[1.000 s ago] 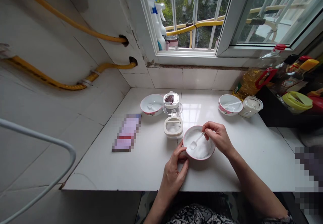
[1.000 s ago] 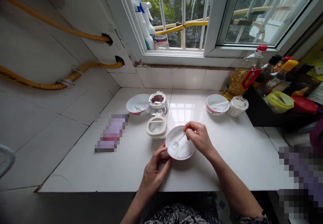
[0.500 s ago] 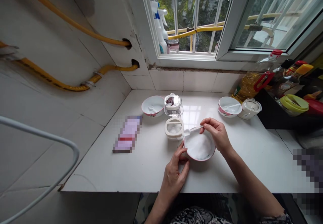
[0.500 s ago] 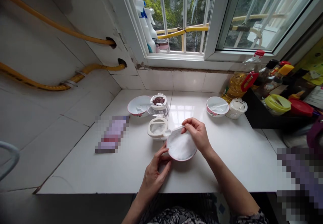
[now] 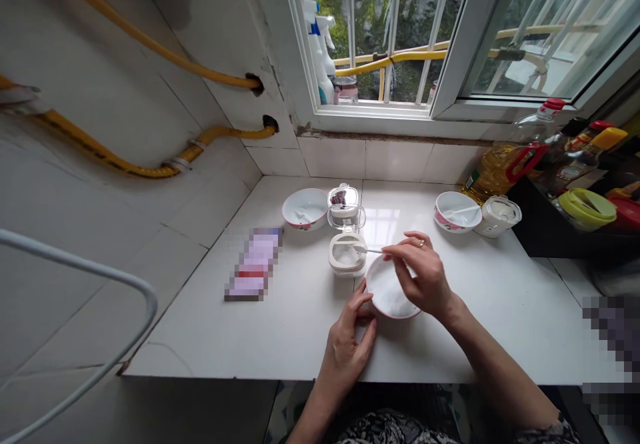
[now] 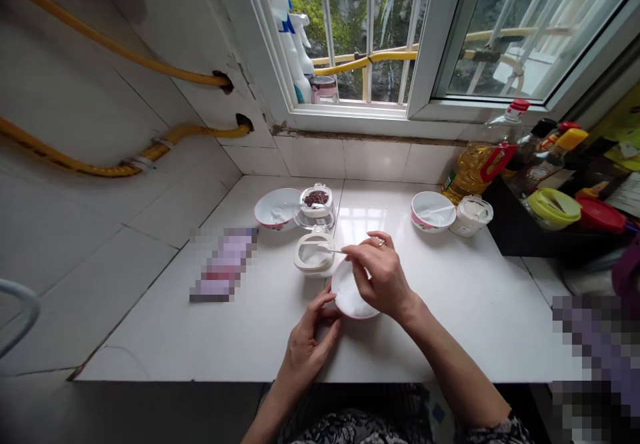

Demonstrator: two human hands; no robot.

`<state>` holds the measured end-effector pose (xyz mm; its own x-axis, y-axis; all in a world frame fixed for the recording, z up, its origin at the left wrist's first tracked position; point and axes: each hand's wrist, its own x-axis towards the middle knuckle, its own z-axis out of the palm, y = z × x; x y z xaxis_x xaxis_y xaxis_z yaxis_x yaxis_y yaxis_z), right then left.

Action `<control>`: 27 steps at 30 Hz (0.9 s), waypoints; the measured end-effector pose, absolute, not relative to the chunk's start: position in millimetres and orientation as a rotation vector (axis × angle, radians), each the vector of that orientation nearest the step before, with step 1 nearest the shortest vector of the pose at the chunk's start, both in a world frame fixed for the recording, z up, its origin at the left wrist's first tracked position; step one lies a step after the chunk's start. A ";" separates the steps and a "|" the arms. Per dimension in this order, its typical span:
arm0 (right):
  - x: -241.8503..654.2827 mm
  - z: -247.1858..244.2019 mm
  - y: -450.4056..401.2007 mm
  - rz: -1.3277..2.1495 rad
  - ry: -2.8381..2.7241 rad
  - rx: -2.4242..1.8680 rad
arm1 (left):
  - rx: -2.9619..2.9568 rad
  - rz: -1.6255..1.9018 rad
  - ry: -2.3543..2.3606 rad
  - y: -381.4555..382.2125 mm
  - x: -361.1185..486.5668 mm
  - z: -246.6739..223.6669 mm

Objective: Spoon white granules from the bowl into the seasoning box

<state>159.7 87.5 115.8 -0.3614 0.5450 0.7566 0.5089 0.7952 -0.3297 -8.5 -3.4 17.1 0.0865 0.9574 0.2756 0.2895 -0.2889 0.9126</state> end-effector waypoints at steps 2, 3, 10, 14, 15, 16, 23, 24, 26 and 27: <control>166.5 120.0 84.7 0.087 -1.926 -0.842 | 1.677 1.223 1.241 -3.1 -8.2 16.9; 169.4 120.9 83.4 0.100 -1.903 -0.870 | 1.677 1.223 1.239 -3.0 -8.1 17.0; 173.6 109.0 79.6 0.114 -2.161 -0.901 | 1.680 1.238 1.250 -3.9 -8.3 18.9; 167.9 100.2 79.3 0.209 -2.207 -0.889 | 1.669 1.230 1.247 -4.6 -8.3 17.3; 166.7 98.3 79.5 0.249 -2.199 -0.894 | 1.671 1.227 1.251 -4.6 -8.3 16.8; 165.9 96.8 79.7 0.292 -2.182 -0.910 | 1.674 1.225 1.256 -4.6 -8.3 16.4; 173.3 99.2 83.1 0.591 -1.890 -1.200 | 1.681 1.239 1.234 -4.2 -8.0 15.9; 175.1 100.7 83.5 0.634 -1.840 -1.232 | 1.682 1.237 1.237 -4.2 -8.0 16.1; 177.7 103.9 84.1 0.733 -1.743 -1.280 | 1.686 1.231 1.251 -4.2 -8.1 16.9; 178.5 105.3 84.4 0.797 -1.695 -1.295 | 1.686 1.227 1.257 -4.2 -8.1 17.5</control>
